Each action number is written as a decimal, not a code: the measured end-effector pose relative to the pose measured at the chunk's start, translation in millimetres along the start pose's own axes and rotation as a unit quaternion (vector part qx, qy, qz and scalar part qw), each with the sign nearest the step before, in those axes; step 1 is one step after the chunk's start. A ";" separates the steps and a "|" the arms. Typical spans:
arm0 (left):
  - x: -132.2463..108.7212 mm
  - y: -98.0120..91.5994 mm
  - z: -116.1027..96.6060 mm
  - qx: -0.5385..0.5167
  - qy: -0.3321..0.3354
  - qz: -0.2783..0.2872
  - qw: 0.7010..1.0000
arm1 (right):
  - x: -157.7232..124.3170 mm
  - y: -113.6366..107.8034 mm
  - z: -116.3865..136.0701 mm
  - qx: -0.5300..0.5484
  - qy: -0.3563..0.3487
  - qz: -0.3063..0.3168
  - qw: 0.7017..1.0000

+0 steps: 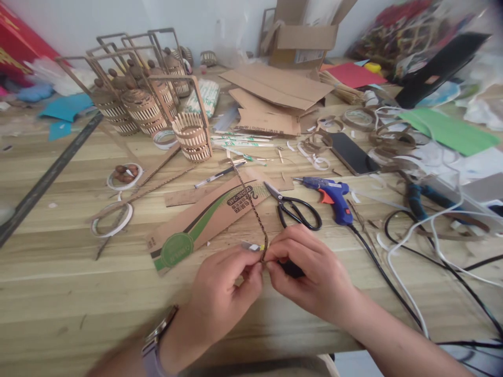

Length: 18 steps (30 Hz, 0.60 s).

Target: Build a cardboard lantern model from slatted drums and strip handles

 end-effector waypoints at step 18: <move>-2.1 0.0 0.6 0.038 0.031 -0.016 0.999 | 1.1 -2.2 -3.3 0.044 0.021 0.020 0.999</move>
Point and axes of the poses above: each hand's wrist, its own x-axis towards the middle knuckle, its own y-axis out of the palm, z = x × y, the point moved 3 cm from there along x, towards the middle knuckle, and after that the axes turned 2 degrees about z, right-handed, at the moved point
